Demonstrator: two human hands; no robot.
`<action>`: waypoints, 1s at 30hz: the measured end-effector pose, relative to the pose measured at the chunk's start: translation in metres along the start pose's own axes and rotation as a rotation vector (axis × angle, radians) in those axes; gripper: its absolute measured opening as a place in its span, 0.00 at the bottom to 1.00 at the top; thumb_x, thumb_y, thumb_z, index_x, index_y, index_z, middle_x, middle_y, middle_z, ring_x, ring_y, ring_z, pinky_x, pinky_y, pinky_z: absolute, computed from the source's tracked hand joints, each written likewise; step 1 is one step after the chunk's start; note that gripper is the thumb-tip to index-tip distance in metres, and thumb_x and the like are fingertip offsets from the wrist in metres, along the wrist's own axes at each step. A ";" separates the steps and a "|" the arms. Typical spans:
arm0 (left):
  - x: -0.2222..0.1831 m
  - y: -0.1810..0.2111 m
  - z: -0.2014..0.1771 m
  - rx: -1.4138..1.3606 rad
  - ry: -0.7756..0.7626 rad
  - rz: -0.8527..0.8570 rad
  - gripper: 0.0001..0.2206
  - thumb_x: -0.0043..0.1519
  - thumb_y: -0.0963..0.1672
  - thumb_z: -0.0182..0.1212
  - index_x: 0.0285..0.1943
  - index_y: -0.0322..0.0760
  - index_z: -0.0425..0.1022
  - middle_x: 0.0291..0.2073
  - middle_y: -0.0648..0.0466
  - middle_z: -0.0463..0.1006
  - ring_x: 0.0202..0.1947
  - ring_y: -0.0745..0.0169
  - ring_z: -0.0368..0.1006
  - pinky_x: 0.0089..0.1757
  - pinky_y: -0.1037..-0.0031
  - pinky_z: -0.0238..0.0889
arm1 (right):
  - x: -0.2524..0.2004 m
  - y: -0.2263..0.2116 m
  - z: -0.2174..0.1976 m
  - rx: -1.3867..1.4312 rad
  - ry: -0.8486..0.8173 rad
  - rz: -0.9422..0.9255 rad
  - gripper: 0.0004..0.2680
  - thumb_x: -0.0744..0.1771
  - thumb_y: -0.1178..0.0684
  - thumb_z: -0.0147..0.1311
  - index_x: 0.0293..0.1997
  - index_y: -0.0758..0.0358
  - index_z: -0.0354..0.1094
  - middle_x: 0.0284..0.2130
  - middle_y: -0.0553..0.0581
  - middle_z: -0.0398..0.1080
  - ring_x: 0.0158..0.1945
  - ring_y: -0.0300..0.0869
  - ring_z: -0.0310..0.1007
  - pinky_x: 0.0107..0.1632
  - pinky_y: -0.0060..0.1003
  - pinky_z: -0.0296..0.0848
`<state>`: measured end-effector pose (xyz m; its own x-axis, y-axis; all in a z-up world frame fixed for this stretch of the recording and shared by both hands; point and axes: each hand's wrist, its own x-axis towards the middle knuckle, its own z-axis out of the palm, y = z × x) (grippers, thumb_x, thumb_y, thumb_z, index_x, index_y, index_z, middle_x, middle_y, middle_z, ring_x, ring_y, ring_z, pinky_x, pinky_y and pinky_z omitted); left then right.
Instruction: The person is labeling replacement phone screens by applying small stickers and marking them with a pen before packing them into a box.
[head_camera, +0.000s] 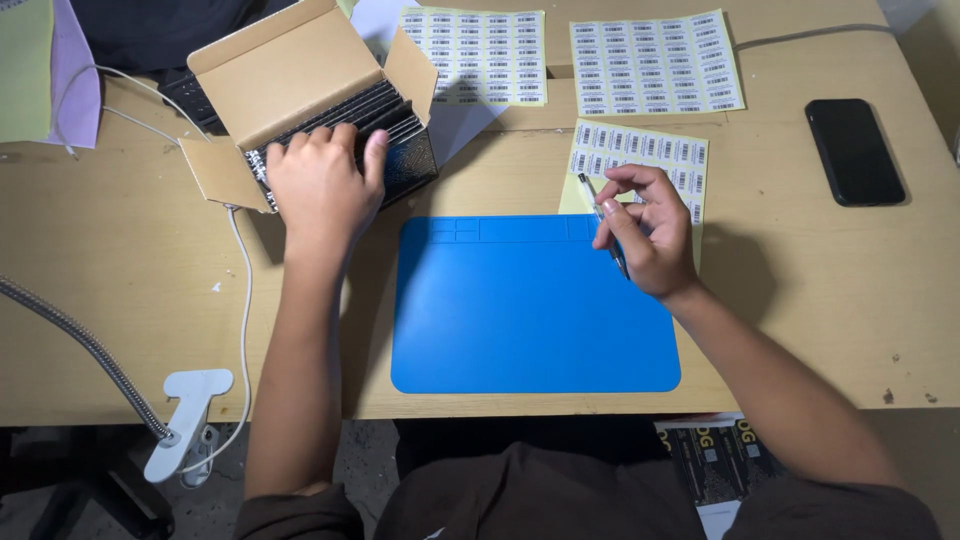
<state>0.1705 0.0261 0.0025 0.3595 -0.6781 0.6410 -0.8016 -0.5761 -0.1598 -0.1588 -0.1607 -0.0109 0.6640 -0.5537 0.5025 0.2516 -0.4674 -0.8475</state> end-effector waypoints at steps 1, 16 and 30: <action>0.000 0.004 -0.004 -0.003 0.001 0.006 0.19 0.71 0.57 0.52 0.44 0.48 0.82 0.30 0.54 0.81 0.33 0.53 0.78 0.41 0.62 0.59 | 0.001 0.000 0.000 -0.002 0.006 0.001 0.12 0.70 0.58 0.46 0.59 0.75 0.58 0.39 0.65 0.66 0.25 0.45 0.77 0.30 0.37 0.77; -0.015 0.016 -0.014 0.053 -0.136 -0.047 0.40 0.29 0.48 0.87 0.54 0.44 0.72 0.43 0.52 0.65 0.46 0.46 0.61 0.44 0.58 0.52 | 0.009 -0.002 -0.053 0.138 0.365 0.006 0.12 0.73 0.48 0.36 0.58 0.64 0.57 0.35 0.60 0.66 0.23 0.44 0.74 0.29 0.32 0.76; -0.082 0.135 -0.154 -0.227 -0.085 0.445 0.23 0.56 0.40 0.55 0.63 0.49 0.66 0.50 0.47 0.70 0.51 0.48 0.66 0.47 0.63 0.59 | 0.014 -0.088 -0.054 -0.502 -0.660 0.326 0.25 0.69 0.58 0.44 0.76 0.69 0.37 0.72 0.70 0.51 0.73 0.58 0.54 0.72 0.52 0.54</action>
<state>-0.0407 0.0744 0.0443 -0.0104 -0.8754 0.4833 -0.9663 -0.1155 -0.2299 -0.2100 -0.1642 0.0803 0.9580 -0.2746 -0.0828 -0.2560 -0.6886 -0.6785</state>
